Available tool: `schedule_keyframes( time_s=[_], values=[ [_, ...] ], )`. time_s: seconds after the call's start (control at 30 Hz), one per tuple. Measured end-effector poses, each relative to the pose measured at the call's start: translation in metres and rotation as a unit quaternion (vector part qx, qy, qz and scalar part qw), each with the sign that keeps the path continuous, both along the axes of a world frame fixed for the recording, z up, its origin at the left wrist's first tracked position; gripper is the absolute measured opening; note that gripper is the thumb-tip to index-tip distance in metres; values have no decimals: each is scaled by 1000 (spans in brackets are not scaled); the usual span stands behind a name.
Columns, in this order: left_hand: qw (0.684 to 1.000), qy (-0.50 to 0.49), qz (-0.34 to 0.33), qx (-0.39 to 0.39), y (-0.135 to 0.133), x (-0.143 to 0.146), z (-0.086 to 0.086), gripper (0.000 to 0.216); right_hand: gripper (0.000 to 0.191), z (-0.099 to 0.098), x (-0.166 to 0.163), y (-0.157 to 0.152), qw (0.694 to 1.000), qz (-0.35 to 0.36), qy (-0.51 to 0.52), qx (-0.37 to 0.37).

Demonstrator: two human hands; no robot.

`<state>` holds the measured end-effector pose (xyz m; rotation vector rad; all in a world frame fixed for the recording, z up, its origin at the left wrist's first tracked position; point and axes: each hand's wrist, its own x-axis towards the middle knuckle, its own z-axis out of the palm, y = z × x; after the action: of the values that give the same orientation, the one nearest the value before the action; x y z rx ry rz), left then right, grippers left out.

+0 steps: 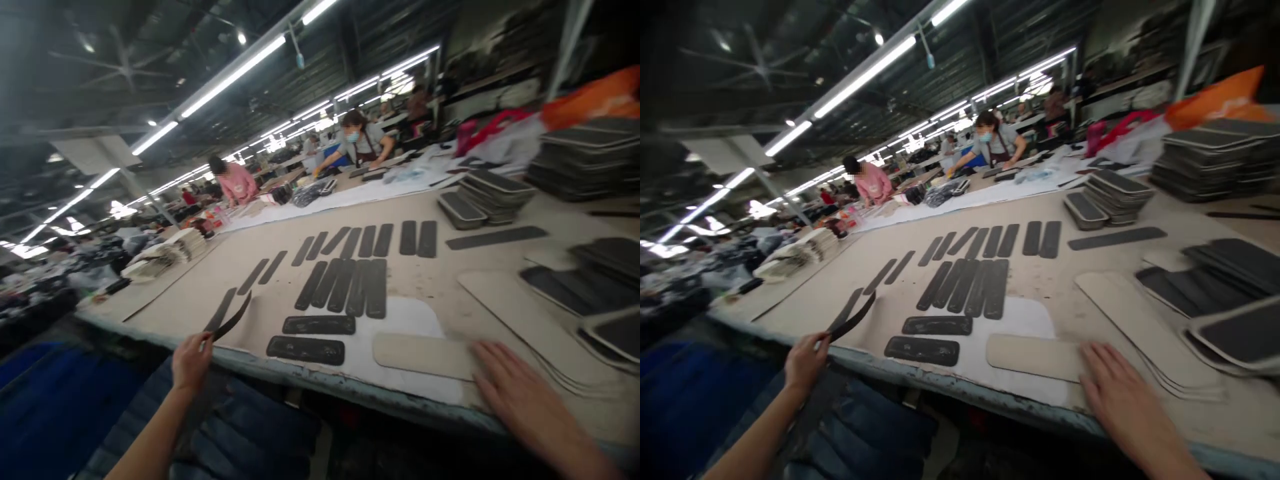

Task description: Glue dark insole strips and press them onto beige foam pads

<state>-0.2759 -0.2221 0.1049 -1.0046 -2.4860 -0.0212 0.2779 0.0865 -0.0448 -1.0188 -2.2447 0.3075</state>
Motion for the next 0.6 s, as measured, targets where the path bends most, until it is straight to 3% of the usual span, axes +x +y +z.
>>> schedule_keyframes(
  time_s=[0.07, 0.23, 0.37, 0.47, 0.53, 0.6],
  values=[
    [987, 34, -40, 154, 8, 17, 2, 22, 49, 7, 1, -4, 996, -13, -82, 14],
    [948, -14, -119, 294, 45, 100, 30, 17, 46, 25, -1, -9, 995, -5, -96, -28],
    [920, -97, -164, 342, 80, 170, 56, 19, 45, 31, 2, -16, 997, -20, -43, -68],
    [878, -231, -210, 363, 98, 202, 62, 20, 46, 38, 4, -17, 992, -45, 40, -113],
    [839, -328, -251, 355, 107, 216, 59, 21, 47, 47, 5, -17, 973, -56, 136, -176],
    [800, -408, -283, 338, 116, 228, 52, 20, 48, 59, 6, -17, 929, -50, 248, -270]
  ],
)
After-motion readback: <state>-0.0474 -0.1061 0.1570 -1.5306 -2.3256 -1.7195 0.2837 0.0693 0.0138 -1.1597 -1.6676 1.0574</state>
